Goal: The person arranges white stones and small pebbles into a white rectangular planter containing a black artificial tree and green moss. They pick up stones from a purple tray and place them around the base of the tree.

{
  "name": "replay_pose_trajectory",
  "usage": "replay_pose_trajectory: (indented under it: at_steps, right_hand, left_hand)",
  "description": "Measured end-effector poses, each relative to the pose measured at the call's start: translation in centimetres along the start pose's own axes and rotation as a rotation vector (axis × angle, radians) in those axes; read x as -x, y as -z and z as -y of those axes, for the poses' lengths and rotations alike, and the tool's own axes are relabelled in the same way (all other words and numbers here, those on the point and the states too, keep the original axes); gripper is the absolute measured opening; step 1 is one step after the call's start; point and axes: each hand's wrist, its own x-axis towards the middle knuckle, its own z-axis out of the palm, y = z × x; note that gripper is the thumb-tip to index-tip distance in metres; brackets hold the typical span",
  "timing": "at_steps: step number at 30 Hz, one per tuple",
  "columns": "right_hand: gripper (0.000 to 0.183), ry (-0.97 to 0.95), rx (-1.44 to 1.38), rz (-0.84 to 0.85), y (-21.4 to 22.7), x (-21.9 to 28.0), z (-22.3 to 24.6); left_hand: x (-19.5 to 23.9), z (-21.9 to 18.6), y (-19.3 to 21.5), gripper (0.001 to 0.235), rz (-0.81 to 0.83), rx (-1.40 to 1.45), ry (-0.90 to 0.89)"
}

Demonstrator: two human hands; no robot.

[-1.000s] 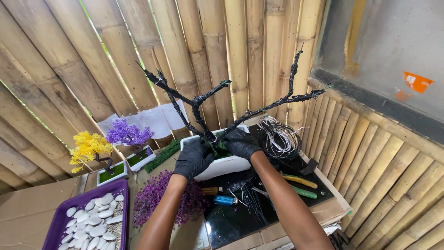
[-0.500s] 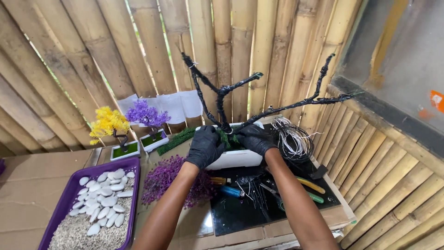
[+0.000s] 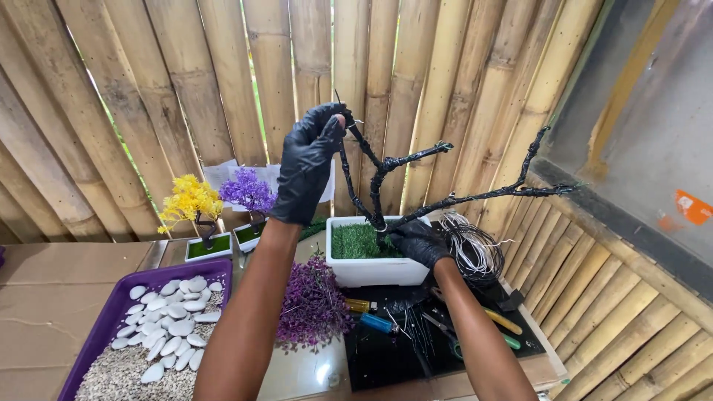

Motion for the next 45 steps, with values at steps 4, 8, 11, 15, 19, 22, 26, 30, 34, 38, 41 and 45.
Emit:
replay_pose_trajectory:
  at_steps: [4, 8, 11, 15, 19, 22, 26, 30, 34, 38, 41, 45]
  right_hand:
    - [0.039, -0.010, 0.006, 0.011, 0.5, 0.4, 0.8]
    - [0.040, -0.010, -0.007, 0.014, 0.3, 0.0, 0.4]
    - [0.040, -0.012, -0.006, 0.018, 0.2, -0.1, 0.3]
    - [0.040, -0.020, -0.026, 0.003, -0.1, -0.1, -0.2]
    - [0.041, -0.006, -0.017, -0.004, 0.2, 0.2, 0.2]
    - [0.040, -0.004, -0.014, -0.002, -0.1, 0.2, 0.1]
    - [0.040, 0.012, -0.018, -0.009, 0.7, 1.1, 2.6]
    - [0.037, 0.039, -0.007, -0.063, 1.9, 2.9, 2.0]
    - [0.038, 0.222, -0.034, -0.105, -1.4, -0.6, -2.7]
    - [0.035, 0.128, 0.003, -0.080, -0.2, -0.4, -1.0]
    - [0.034, 0.075, 0.015, -0.063, 0.0, -0.2, -0.3]
    - [0.040, 0.088, 0.011, -0.105, -0.4, -0.2, -0.6]
  left_hand:
    - [-2.9, 2.7, -0.8, 0.023, -0.018, 0.034, 0.034]
    - [-2.5, 2.1, -0.9, 0.019, -0.016, 0.013, 0.021]
    - [-1.9, 1.5, -0.6, 0.019, -0.020, -0.024, 0.002]
    - [-2.0, 2.3, -0.3, 0.018, -0.032, -0.039, 0.005]
    - [-2.3, 1.9, -0.3, 0.019, -0.027, -0.055, 0.007]
    - [-3.1, 1.8, -0.1, 0.015, -0.020, -0.036, -0.036]
    - [-3.8, 0.5, 1.0, 0.009, -0.008, -0.127, -0.072]
    - [-4.4, 0.6, 1.2, 0.006, 0.106, -0.279, -0.156]
    - [-1.9, -2.0, 0.3, 0.005, 0.072, -0.306, -0.183]
    - [-2.8, -1.8, 0.7, 0.006, 0.075, -0.327, -0.260]
    - [-2.9, -1.4, 1.3, 0.005, 0.061, -0.310, -0.307]
    - [-2.5, -1.8, 1.1, 0.003, 0.032, -0.273, -0.286]
